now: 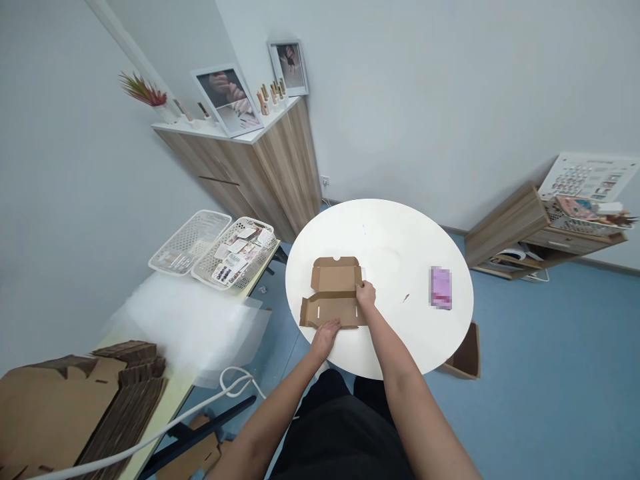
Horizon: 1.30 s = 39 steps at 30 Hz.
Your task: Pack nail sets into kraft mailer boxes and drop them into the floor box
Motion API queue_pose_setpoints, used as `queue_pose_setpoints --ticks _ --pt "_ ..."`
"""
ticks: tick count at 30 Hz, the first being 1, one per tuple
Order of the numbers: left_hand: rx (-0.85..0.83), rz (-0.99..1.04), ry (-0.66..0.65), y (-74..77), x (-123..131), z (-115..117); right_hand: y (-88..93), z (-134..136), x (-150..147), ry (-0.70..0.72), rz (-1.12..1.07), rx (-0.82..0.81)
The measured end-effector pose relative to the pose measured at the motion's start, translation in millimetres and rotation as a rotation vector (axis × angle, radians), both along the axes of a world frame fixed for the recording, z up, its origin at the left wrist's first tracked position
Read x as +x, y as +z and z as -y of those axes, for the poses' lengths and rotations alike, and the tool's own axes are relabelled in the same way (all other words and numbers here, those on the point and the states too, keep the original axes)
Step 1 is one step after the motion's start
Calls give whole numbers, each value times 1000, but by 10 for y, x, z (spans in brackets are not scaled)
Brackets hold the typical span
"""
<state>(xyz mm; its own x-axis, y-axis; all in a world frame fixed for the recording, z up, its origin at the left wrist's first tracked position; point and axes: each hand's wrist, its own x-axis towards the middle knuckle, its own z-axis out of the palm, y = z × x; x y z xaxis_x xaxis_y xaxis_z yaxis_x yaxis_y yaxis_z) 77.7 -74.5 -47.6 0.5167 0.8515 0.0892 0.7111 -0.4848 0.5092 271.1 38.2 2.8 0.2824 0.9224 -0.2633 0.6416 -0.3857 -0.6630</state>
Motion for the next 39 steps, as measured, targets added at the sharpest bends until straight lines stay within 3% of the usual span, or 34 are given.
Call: queue_pose_setpoints --ticks 3,7,11,14,20,26,32,39 --pt "4 -20 -58 113 8 -28 54 70 -8 38 1 -55" --pt "77 -96 -128 377 45 -103 103 170 -35 86 -1 -71" --pt "137 -217 -53 565 42 -224 131 241 -40 111 -2 -70" --pt "35 -270 33 561 16 -315 155 269 -41 131 0 -74" --pt "-194 -384 53 486 7 -411 270 328 -19 153 9 -88" --pt "-258 -400 50 522 8 -441 358 518 265 -13 53 22" --pt "-265 -389 65 481 2 -429 246 726 428 -149 -94 -313" --pt "-309 -410 77 457 28 -466 219 801 238 -73 -197 -334"
